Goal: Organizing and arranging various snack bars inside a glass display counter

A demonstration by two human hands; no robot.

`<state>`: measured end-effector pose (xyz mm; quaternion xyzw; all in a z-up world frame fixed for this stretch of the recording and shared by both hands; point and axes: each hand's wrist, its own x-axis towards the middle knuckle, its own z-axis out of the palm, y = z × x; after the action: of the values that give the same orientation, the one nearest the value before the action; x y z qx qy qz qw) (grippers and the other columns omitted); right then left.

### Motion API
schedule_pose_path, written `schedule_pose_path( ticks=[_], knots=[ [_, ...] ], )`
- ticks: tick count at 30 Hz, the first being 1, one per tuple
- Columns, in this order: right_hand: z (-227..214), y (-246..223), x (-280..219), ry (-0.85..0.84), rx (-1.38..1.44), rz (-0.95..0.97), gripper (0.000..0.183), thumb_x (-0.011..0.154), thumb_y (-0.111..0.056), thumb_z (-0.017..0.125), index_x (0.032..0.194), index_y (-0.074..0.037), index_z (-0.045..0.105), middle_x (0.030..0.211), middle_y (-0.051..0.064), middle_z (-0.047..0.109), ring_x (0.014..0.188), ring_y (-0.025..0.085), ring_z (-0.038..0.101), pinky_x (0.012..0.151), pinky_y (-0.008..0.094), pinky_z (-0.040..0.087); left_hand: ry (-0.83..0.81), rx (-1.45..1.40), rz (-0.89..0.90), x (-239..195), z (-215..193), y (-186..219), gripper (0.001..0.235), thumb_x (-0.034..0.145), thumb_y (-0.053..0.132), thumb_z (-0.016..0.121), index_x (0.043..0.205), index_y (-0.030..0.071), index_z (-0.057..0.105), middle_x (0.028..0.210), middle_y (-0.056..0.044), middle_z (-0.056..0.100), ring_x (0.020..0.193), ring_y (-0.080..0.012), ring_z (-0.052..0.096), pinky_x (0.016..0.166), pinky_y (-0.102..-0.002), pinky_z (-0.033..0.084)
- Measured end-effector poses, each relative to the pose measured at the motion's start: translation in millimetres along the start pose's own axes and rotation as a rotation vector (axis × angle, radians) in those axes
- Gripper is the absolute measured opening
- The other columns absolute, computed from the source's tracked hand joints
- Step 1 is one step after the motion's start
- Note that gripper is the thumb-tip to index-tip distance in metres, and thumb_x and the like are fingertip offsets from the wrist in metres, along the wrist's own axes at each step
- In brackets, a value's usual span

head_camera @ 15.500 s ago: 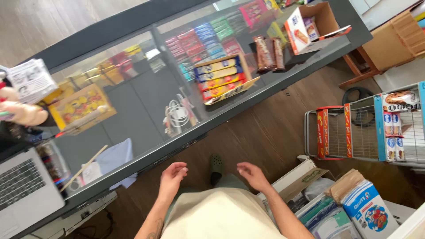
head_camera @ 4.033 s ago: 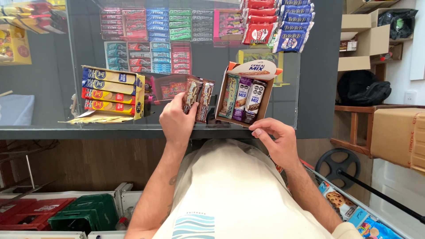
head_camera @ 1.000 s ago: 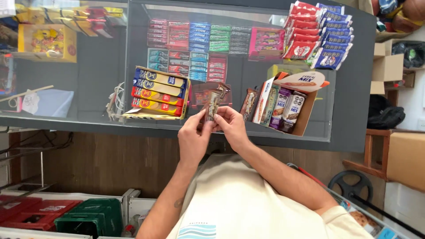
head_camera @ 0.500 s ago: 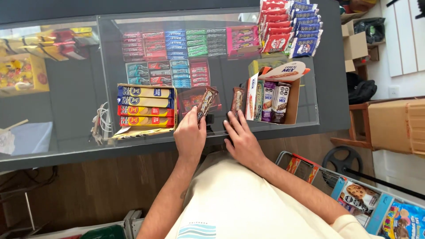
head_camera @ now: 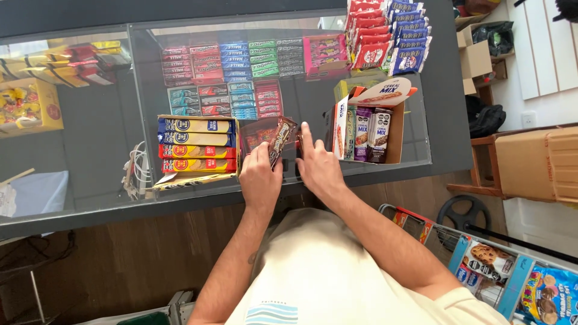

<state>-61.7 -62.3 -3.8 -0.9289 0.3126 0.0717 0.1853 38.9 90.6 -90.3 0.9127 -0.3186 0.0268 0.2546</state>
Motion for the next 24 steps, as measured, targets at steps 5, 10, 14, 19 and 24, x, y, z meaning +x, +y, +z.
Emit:
schedule_pose_path(
  ticks=[5, 10, 14, 19, 24],
  knots=[
    [41, 45, -12, -0.043, 0.156, 0.038, 0.096, 0.098, -0.033, 0.088, 0.181, -0.010, 0.046, 0.126, 0.030, 0.086, 0.108, 0.063, 0.091, 0.096, 0.074, 0.074, -0.147, 0.035, -0.041, 14, -22, 19, 0.076, 0.100, 0.031, 0.102, 0.167, 0.007, 0.074, 0.139, -0.014, 0.084, 0.128, -0.0335, 0.082, 0.108, -0.048, 0.073],
    [58, 73, -58, -0.228, 0.371, 0.084, 0.055, 0.085, -0.050, 0.094, 0.132, -0.021, 0.083, 0.110, 0.016, 0.093, 0.111, 0.049, 0.093, 0.095, 0.062, 0.070, -0.313, 0.157, -0.073, 24, 9, 19, 0.086, 0.092, 0.027, 0.105, 0.167, 0.005, 0.067, 0.148, -0.015, 0.076, 0.136, -0.0348, 0.078, 0.109, -0.047, 0.073],
    [61, 98, -84, -0.384, 0.943, 0.098, 0.027, 0.099, -0.029, 0.090, 0.122, -0.017, 0.084, 0.090, 0.010, 0.087, 0.082, 0.028, 0.087, 0.078, 0.045, 0.067, -0.293, 0.201, -0.044, 22, 2, 24, 0.080, 0.095, 0.029, 0.099, 0.162, 0.005, 0.064, 0.145, -0.015, 0.070, 0.132, -0.0380, 0.077, 0.106, -0.050, 0.073],
    [-22, 87, -106, -0.213, 1.301, 0.056, 0.016, 0.104, -0.010, 0.080, 0.119, -0.004, 0.078, 0.083, 0.019, 0.087, 0.073, 0.025, 0.084, 0.069, 0.037, 0.064, -0.387, -0.255, -0.129, 13, -42, 42, 0.057, 0.105, 0.024, 0.088, 0.154, 0.009, 0.063, 0.139, -0.022, 0.076, 0.127, -0.0558, 0.080, 0.113, -0.068, 0.066],
    [-91, 90, -101, 0.065, 1.357, 0.087, 0.060, 0.104, -0.016, 0.097, 0.161, -0.008, 0.078, 0.134, 0.020, 0.091, 0.045, 0.014, 0.066, 0.044, 0.031, 0.057, -0.487, -0.496, -0.069, 16, -111, 147, 0.056, 0.106, 0.019, 0.085, 0.157, 0.017, 0.062, 0.130, -0.033, 0.088, 0.119, -0.0666, 0.087, 0.101, -0.078, 0.066]
  ],
)
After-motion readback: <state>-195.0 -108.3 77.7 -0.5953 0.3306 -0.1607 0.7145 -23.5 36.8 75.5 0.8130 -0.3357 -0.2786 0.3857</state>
